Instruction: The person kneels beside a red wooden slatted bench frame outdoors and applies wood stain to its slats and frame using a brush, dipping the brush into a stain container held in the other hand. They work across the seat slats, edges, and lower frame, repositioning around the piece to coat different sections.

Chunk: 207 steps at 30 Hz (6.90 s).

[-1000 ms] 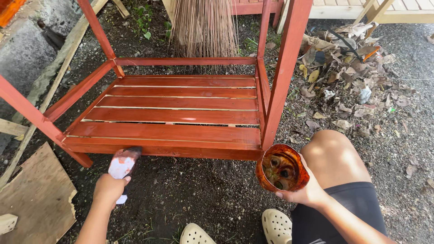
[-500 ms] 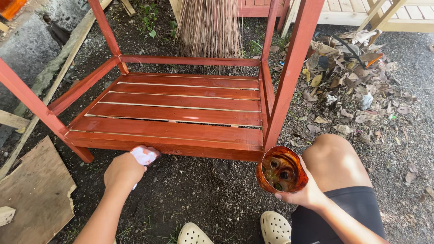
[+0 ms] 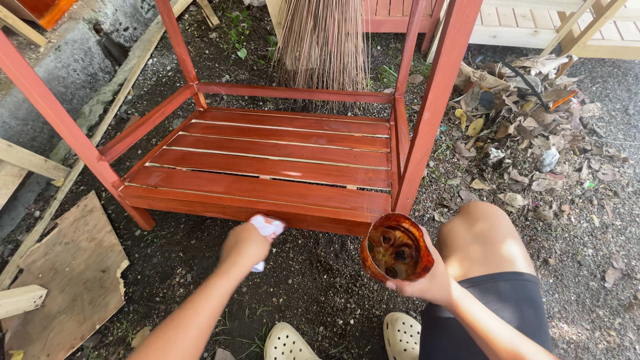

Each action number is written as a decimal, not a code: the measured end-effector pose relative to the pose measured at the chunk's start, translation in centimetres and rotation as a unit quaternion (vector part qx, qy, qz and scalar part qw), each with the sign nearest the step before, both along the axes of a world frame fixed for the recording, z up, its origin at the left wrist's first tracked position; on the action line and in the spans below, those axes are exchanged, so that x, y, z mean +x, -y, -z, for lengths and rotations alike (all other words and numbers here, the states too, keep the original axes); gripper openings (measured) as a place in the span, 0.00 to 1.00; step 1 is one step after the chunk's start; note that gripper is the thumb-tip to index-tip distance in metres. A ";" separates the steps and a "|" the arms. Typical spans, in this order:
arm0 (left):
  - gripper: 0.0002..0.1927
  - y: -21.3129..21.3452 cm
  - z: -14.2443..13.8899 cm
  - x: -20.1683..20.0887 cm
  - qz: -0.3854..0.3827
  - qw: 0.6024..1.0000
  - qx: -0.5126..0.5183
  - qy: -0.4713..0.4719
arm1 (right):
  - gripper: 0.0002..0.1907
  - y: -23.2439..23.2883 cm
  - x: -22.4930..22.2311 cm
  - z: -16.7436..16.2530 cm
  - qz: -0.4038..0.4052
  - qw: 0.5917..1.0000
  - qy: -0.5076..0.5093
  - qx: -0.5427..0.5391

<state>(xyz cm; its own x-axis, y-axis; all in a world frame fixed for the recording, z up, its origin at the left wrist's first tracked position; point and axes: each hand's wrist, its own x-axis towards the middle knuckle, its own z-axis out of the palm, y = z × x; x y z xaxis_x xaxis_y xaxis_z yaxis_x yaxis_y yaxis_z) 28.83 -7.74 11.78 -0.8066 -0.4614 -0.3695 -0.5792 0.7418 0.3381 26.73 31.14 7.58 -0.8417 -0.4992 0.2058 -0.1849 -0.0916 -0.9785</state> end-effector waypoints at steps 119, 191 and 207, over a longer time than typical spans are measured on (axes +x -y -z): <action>0.26 28.4 2.7 4.4 -0.312 0.948 -0.035 -0.050 | 0.58 14.2 -2.0 0.6 -0.098 0.993 0.048 0.043; 0.12 -9.1 -19.9 4.0 0.519 0.738 -0.431 0.031 | 0.55 17.2 -2.5 -7.0 -0.065 0.966 -0.251 -0.005; 0.27 -2.2 -19.3 7.2 0.362 0.914 0.088 -0.158 | 0.60 20.5 -4.4 -7.8 -0.147 0.985 -0.087 0.021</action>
